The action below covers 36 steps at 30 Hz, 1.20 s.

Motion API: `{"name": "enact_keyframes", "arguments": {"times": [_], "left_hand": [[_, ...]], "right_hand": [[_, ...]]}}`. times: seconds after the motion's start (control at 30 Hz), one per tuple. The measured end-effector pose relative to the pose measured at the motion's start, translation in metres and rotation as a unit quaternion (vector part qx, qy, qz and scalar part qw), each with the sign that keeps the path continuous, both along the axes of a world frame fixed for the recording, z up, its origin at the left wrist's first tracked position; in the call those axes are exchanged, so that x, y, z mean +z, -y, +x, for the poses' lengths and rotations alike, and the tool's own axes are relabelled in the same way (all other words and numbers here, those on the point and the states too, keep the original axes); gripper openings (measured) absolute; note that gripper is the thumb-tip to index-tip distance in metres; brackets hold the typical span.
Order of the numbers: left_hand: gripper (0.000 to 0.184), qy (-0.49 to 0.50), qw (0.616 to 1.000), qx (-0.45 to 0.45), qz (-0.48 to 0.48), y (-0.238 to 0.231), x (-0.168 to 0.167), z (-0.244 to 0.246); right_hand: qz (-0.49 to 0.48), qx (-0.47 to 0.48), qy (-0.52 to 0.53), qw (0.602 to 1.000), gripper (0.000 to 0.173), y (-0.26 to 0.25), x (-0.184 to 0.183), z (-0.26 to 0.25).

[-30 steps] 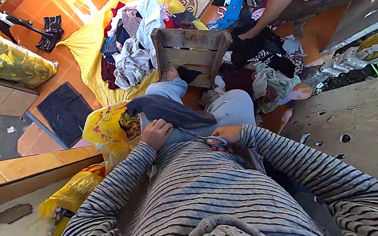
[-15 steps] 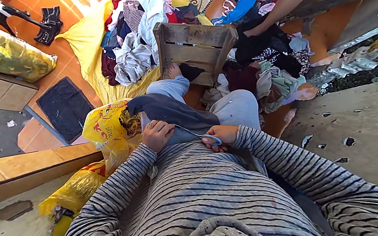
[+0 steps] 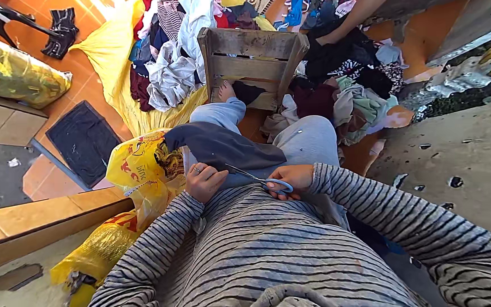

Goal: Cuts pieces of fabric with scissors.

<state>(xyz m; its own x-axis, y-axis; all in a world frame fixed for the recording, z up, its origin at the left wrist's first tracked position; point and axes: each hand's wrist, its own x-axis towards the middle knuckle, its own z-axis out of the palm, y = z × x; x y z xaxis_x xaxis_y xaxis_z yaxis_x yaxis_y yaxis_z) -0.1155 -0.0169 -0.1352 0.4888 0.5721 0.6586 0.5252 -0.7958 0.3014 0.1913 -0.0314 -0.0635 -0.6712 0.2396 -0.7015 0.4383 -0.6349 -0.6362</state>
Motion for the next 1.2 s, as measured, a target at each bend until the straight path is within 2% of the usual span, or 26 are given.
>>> {"name": "enact_keyframes", "arguments": {"times": [0.23, 0.57, 0.97, 1.2], "left_hand": [[0.017, 0.025, 1.0, 0.0, 0.015, 0.001, -0.002, 0.0], [0.019, 0.046, 0.999, 0.004, 0.005, 0.004, -0.004, -0.002], [0.016, 0.057, 0.998, 0.003, 0.01, 0.005, 0.003, -0.007], [0.017, 0.062, 0.998, -0.005, 0.016, 0.008, 0.008, -0.004]], "right_hand": [[0.04, 0.049, 0.013, 0.998, 0.031, -0.016, -0.007, -0.013], [0.032, 0.039, -0.005, 0.999, 0.027, -0.024, -0.005, -0.012], [0.071, 0.046, 0.016, 0.996, 0.025, -0.026, -0.002, -0.006], [0.082, 0.079, 0.03, 0.993, 0.028, -0.032, 0.004, -0.024]]}}
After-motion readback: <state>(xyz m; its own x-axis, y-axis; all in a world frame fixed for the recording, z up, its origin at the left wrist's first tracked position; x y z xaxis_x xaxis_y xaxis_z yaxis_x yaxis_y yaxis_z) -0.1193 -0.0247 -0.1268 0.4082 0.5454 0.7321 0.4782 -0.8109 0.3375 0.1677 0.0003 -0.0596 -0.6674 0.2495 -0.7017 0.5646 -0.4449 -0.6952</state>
